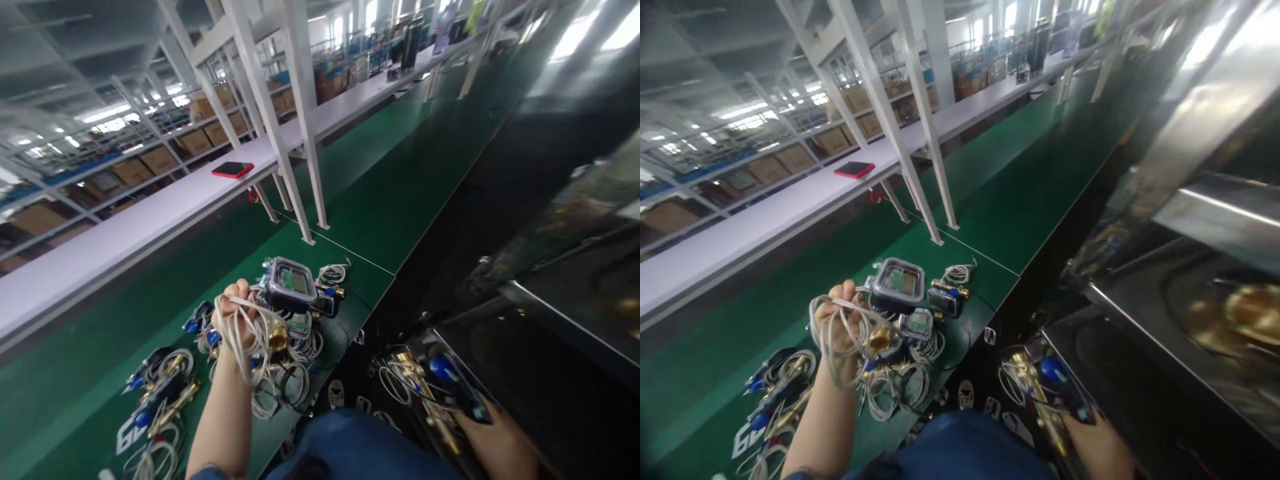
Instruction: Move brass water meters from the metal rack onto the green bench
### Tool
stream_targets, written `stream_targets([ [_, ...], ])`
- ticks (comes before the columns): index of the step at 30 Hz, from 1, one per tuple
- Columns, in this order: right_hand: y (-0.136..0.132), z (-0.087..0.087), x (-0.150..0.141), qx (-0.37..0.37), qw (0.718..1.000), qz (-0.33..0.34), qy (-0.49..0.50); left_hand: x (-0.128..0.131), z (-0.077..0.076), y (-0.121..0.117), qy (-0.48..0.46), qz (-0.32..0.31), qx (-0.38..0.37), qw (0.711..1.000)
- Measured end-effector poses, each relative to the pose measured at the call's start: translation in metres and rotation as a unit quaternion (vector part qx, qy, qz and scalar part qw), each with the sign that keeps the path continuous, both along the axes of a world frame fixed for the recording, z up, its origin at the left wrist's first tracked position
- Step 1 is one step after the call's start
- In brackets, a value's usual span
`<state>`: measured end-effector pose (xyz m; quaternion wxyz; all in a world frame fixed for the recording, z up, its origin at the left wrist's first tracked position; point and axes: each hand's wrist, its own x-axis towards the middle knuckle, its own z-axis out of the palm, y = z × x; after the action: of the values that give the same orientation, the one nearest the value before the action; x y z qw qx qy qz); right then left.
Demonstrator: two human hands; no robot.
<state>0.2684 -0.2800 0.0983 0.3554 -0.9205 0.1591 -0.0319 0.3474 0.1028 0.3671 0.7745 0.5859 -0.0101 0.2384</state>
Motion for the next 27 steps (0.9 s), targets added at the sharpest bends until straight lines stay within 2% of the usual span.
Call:
stream_targets([
  [2, 0.022, 0.008, 0.003, 0.023, 0.998, 0.008, 0.054, 0.032, -0.003, 0.031, -0.004, 0.068, 0.067, 0.995],
  [4, 0.049, 0.026, 0.016, 0.065, 0.996, 0.018, 0.051, 0.073, -0.015, 0.060, 0.017, 0.135, 0.141, 0.981],
  [6, 0.079, 0.055, 0.040, 0.117, 0.993, 0.033, -0.007, 0.113, -0.033, 0.087, 0.057, 0.190, 0.216, 0.956],
  [8, 0.107, 0.092, 0.072, 0.148, 0.985, 0.039, -0.085, 0.145, -0.052, 0.114, 0.111, 0.229, 0.284, 0.925],
  [11, 0.147, 0.147, 0.131, 0.148, 0.975, 0.022, -0.166, 0.171, -0.080, 0.155, 0.194, 0.256, 0.370, 0.872],
  [13, 0.174, 0.173, 0.173, 0.132, 0.971, 0.006, -0.201, 0.175, -0.099, 0.180, 0.243, 0.258, 0.418, 0.837],
  [14, 0.189, 0.181, 0.195, 0.124, 0.971, 0.009, -0.204, 0.174, -0.108, 0.193, 0.265, 0.255, 0.439, 0.820],
  [15, 0.205, 0.184, 0.215, 0.118, 0.973, 0.014, -0.200, 0.171, -0.116, 0.204, 0.284, 0.253, 0.459, 0.803],
  [17, 0.240, 0.181, 0.253, 0.107, 0.977, 0.035, -0.183, 0.164, -0.130, 0.226, 0.319, 0.253, 0.492, 0.770],
  [20, 0.296, 0.159, 0.293, 0.097, 0.979, 0.108, -0.142, 0.153, -0.141, 0.250, 0.352, 0.250, 0.529, 0.731],
  [23, 0.349, 0.133, 0.306, 0.088, 0.973, 0.191, -0.099, 0.144, -0.143, 0.259, 0.353, 0.234, 0.560, 0.712],
  [27, 0.395, 0.105, 0.297, 0.078, 0.966, 0.245, -0.039, 0.131, -0.149, 0.245, 0.334, 0.245, 0.581, 0.700],
])
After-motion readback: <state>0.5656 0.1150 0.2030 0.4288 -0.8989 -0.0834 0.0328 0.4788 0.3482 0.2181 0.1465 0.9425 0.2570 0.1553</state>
